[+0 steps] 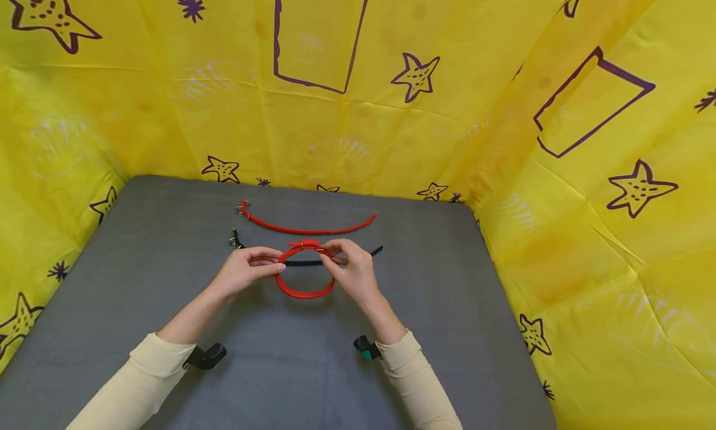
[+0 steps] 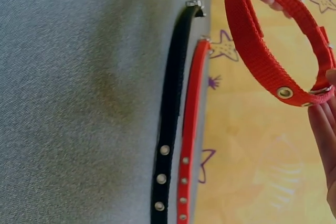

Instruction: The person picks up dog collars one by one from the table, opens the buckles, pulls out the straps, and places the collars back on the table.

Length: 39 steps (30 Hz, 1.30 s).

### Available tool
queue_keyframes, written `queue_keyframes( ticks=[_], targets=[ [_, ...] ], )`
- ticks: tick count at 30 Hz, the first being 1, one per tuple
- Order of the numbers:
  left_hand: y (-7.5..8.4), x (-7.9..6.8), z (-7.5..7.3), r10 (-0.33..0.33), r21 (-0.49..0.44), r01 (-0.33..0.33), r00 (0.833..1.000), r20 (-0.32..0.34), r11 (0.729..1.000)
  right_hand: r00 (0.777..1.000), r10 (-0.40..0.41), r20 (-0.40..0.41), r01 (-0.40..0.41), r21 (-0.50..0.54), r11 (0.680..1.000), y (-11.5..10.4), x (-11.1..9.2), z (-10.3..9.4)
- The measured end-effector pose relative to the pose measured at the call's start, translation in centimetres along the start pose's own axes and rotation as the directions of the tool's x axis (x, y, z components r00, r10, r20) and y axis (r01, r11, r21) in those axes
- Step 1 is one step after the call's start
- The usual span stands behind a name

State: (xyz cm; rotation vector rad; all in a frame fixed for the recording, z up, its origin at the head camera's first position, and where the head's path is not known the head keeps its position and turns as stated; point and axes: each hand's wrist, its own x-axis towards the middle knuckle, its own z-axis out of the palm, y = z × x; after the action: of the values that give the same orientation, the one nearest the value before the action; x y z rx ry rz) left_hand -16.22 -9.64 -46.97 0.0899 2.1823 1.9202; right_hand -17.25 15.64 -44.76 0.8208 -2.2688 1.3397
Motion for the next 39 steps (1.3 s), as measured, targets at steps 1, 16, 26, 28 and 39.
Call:
queue_keyframes(
  ticks=[1, 16, 26, 28, 39],
  targets=[
    [-0.1, -0.1, -0.1, 0.008, 0.002, -0.008, 1.0, -0.007, 1.0, 1.0, 0.019, 0.004, -0.019, 0.019, 1.0, -0.5, 0.2, -0.1],
    [0.7, -1.0, -1.0, 0.165, 0.101, -0.158, 0.984, -0.065, 0.982, 0.928, 0.328, 0.176, -0.357, 0.162, 0.92, 0.8, 0.3, -0.3],
    [0.7, -0.9, -1.5, 0.189, 0.132, -0.183, 0.981, -0.033, 0.974, 0.933, 0.306, 0.191, -0.339, 0.173, 0.925, 0.8, 0.2, -0.3],
    [0.8, -0.8, -1.5, 0.193, 0.139, -0.186, 0.981, -0.036, 0.973, 0.938, 0.29, 0.19, -0.323, 0.178, 0.929, 0.8, 0.2, -0.2],
    [1.9, -0.1, -1.2, 0.274, 0.251, -0.269, 0.962, 0.015, 0.93, 0.963, 0.187, 0.192, -0.223, 0.186, 0.957, -1.6, 0.6, -0.3]
  ],
)
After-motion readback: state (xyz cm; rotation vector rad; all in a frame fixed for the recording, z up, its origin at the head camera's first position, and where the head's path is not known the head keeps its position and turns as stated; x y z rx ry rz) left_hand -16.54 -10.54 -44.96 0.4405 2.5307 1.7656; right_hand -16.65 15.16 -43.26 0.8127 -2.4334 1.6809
